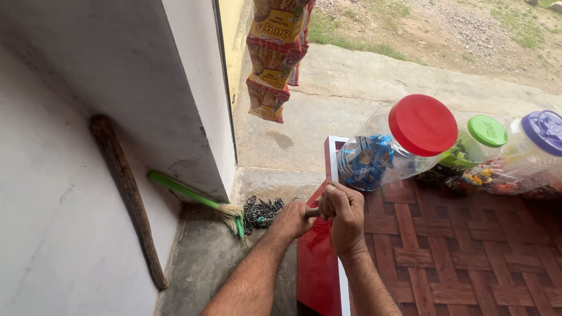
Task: The person mops the concrete floor of a small shop using a string mop and a green bucket. They move the mop back and forth across the floor near the entrance and along the base of a red display counter.
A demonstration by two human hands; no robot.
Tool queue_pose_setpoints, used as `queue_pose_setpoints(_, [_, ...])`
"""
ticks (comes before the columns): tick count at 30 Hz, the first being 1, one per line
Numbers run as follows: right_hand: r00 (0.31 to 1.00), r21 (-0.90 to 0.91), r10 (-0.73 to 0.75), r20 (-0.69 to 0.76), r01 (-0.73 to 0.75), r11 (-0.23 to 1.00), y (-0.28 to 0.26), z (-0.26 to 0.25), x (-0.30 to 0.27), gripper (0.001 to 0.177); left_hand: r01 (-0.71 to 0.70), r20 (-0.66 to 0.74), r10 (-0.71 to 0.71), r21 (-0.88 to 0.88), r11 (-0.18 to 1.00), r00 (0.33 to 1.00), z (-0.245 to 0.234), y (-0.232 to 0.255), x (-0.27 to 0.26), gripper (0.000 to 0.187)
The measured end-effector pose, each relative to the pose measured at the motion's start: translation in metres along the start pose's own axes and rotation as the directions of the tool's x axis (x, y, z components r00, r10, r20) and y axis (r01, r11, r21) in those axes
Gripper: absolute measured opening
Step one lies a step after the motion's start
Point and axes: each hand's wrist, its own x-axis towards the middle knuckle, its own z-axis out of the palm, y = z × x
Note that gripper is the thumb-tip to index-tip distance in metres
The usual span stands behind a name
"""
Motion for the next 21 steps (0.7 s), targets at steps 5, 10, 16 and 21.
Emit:
queue_pose_setpoints(5, [1.000, -0.036, 0.018, -0.018, -0.019, 0.999, 0.011, 0.016, 0.015, 0.040, -0.015, -0.071, 0.016, 0.016, 1.000, 0.997, -0.012, -0.020, 0.023, 0.031])
queue_pose_setpoints(10, [0.999, -0.036, 0.034, -0.009, -0.035, 0.999, 0.017, 0.038, 0.025, 0.042, -0.046, -0.111, 0.049, 0.035, 0.998, 0.993, -0.032, -0.037, 0.033, 0.024])
queue_pose_setpoints(16, [0.998, -0.201, 0.060, 0.010, -0.057, 0.978, 0.049, 0.055, 0.049, 0.053, -0.091, -0.269, 0.085, -0.011, 0.996, 0.959, -0.039, -0.070, 0.061, 0.016])
queue_pose_setpoints(21, [0.996, -0.241, 0.028, -0.082, -0.047, 0.969, 0.057, 0.049, 0.030, 0.061, -0.110, -0.427, 0.018, -0.192, 0.975, 0.904, 0.011, -0.073, 0.059, 0.027])
